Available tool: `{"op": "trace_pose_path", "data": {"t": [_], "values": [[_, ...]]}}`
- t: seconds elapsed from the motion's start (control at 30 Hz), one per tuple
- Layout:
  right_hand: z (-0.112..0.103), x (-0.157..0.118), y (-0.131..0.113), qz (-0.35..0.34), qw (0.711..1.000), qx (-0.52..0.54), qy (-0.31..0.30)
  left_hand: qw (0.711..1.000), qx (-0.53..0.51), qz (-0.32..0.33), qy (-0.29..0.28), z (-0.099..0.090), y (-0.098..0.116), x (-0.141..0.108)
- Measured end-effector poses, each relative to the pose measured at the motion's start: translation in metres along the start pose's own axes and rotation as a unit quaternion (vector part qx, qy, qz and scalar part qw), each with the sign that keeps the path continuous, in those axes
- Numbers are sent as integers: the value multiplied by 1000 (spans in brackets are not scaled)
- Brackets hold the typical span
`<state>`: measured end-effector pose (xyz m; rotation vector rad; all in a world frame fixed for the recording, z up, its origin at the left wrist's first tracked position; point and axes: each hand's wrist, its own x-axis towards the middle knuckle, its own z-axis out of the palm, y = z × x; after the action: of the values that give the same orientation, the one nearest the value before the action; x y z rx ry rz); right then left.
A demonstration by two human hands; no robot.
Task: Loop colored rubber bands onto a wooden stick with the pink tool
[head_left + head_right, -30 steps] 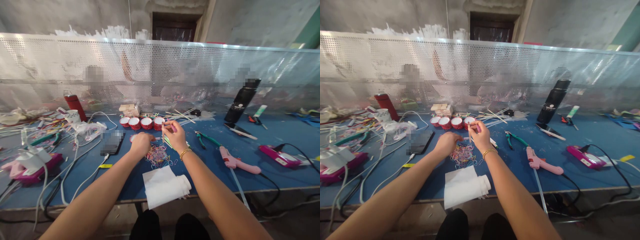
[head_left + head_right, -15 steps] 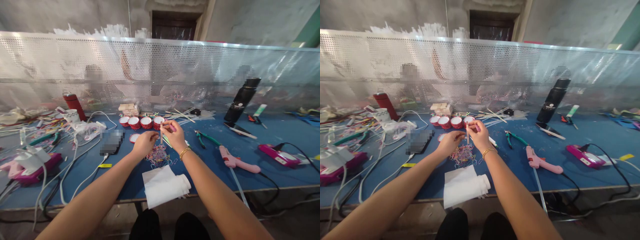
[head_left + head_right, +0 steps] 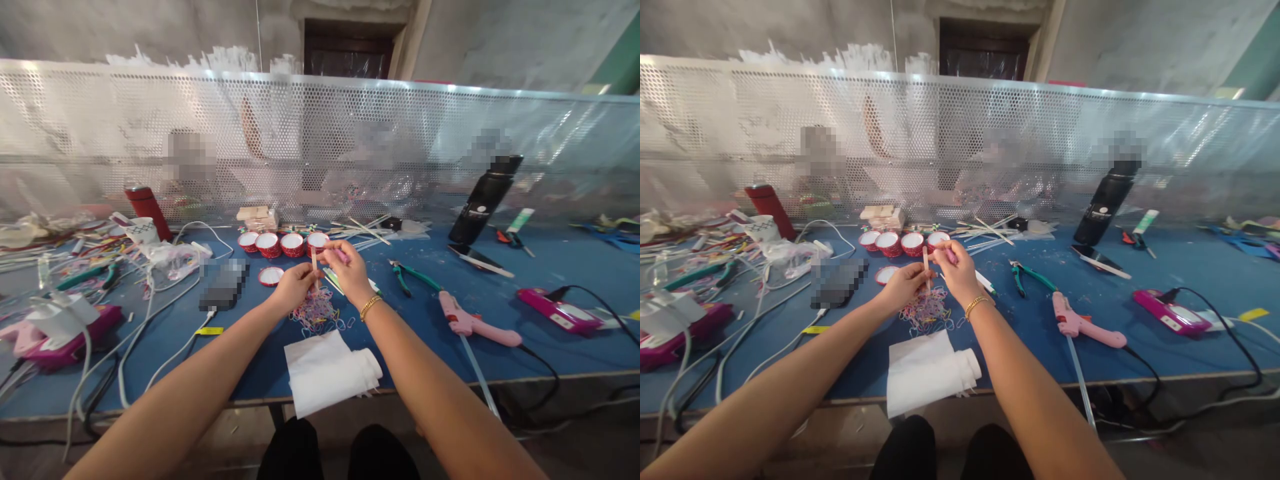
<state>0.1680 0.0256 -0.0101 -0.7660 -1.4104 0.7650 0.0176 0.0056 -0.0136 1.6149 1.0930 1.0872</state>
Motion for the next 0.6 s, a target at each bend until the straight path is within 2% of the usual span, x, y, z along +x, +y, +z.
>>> {"op": "trace_pose_path", "data": {"t": [0.17,0.37,0.47,0.6], "values": [[-3,0,-8,16,998,45,40,999,-35,-18,5,0,0,0],[-3,-3,-18,-3,998,26,64,999,-28,20,12,0,1,-1],[-3,-6,-19,-13,998,0,62,999,-21,29,14,1,-3,0],[-2,-10,-20,-61,993,-88,48,999,-27,34,14,1,-10,2]]}}
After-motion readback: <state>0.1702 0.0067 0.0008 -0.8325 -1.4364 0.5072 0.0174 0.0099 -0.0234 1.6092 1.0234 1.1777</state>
